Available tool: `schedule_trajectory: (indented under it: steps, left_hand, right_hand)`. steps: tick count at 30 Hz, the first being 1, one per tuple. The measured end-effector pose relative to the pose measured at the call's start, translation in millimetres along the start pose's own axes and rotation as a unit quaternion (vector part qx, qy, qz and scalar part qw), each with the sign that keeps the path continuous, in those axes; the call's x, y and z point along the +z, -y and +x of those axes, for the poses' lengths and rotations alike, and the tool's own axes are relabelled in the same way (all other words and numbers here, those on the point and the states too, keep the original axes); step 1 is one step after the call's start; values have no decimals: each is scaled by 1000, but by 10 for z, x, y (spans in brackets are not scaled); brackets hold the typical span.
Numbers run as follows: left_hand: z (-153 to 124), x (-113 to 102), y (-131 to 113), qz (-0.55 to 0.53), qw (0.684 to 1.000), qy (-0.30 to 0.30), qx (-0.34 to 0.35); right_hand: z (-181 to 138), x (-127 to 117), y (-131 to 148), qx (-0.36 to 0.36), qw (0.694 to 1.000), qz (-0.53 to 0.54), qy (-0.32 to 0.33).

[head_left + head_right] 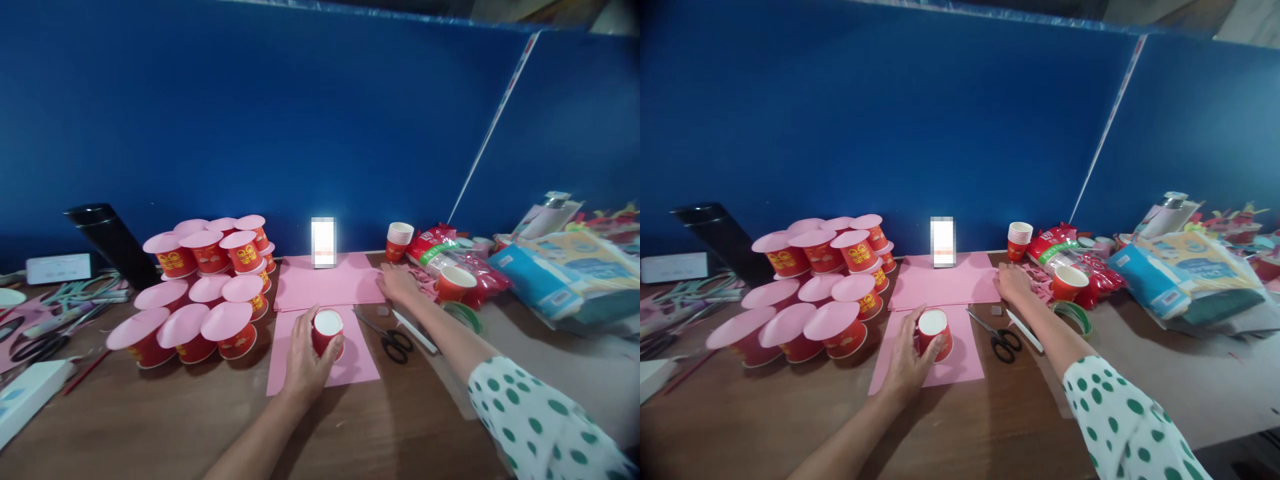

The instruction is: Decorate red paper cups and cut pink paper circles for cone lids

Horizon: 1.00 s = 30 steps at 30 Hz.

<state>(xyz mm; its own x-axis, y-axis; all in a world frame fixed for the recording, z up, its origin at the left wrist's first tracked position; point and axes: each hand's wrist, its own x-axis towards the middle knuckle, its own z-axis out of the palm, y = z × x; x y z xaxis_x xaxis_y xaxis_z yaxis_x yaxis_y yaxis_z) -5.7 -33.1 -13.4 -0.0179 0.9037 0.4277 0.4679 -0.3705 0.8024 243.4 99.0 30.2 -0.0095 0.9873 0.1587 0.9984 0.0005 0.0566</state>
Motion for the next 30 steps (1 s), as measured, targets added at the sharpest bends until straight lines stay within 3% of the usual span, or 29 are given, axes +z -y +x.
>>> schedule_trajectory:
  steps: [8,15,20,25,28,30]
  left_hand:
    - [-15,-52,-21,-39,999,15,-15]
    - [0,-71,-66,-77,997,-16,-28]
    - [29,-123,-107,-102,993,-45,-25]
    - [150,-251,-194,-155,981,-117,-12]
    - [228,-374,-354,-216,968,-120,-35]
    - [255,-448,-480,-253,963,-57,-74]
  right_hand:
    - [202,4,-32,-32,998,46,15]
    - [120,-77,6,-33,989,144,-12]
    - [-29,-149,145,-59,961,268,-26]
    - [-328,-522,366,-138,858,494,-27]
    - [-569,-840,502,-203,855,477,-32]
    - [-716,-995,577,-256,864,428,-70]
